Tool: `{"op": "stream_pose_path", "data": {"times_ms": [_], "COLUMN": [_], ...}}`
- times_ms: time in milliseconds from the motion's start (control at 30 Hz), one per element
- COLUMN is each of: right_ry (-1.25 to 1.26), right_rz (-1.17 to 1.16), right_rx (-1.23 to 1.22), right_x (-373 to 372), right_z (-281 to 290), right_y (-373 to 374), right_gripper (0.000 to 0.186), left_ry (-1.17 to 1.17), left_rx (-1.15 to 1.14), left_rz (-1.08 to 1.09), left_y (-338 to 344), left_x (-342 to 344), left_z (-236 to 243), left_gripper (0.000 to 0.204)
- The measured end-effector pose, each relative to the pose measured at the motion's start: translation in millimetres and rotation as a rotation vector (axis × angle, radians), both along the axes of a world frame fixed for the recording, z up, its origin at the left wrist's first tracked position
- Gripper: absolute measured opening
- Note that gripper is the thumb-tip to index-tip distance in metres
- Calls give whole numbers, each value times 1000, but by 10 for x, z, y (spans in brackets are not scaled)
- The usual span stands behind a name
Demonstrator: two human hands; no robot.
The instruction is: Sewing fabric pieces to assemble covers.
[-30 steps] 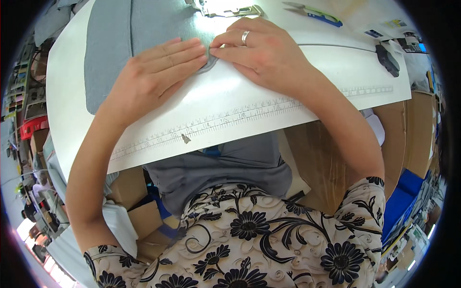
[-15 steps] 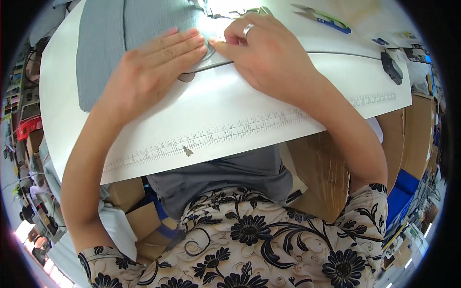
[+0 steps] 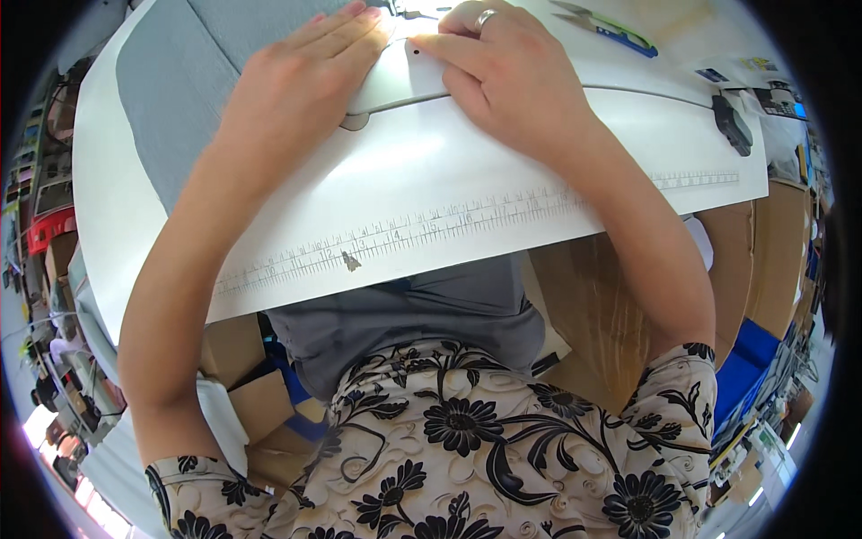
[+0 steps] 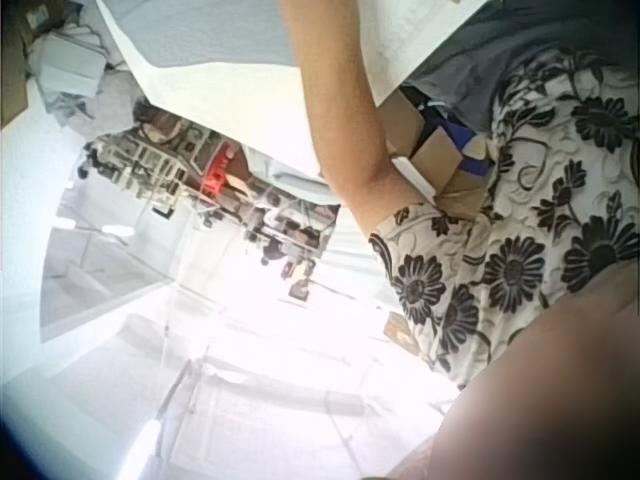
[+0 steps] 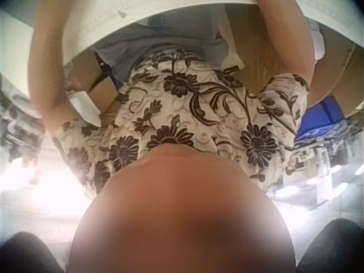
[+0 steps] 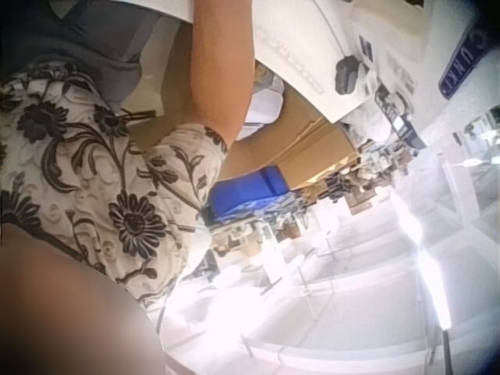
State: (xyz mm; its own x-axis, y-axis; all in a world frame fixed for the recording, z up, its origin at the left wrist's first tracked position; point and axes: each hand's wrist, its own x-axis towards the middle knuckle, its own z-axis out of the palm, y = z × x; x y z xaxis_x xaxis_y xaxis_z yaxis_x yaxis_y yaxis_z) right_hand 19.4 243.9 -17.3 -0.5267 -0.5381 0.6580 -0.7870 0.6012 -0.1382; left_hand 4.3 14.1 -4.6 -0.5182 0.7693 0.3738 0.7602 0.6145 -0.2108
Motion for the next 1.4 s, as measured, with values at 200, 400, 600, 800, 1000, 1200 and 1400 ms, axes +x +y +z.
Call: {"op": "stream_pose_path", "data": {"times_ms": [200, 400, 600, 800, 1000, 1200, 1400], "right_ry": [51, 328, -154, -147, -101, -271, -985], "right_rz": [-1, 7, -102, -152, -165, -120, 415], "right_rx": [-16, -1, 71, 58, 16, -54, -565], "right_x": [-10, -126, 61, 25, -148, -124, 664], "right_z": [-51, -277, -97, -154, -339, -224, 424], "right_y": [10, 62, 46, 99, 134, 213, 198], "right_gripper": [17, 18, 17, 16, 18, 23, 21], "left_ry": [-55, -180, -97, -140, -182, -502, -380], "left_rx": [-83, 230, 260, 290, 250, 263, 175], "left_rz": [213, -173, 18, 217, 286, 303, 202], "left_y": [307, -4, 173, 519, 568, 395, 203], "left_x": [212, -11, 152, 332, 150, 226, 1202], "left_z": [61, 147, -95, -113, -140, 55, 67], "left_gripper": [12, 19, 19, 20, 21, 25, 70]}}
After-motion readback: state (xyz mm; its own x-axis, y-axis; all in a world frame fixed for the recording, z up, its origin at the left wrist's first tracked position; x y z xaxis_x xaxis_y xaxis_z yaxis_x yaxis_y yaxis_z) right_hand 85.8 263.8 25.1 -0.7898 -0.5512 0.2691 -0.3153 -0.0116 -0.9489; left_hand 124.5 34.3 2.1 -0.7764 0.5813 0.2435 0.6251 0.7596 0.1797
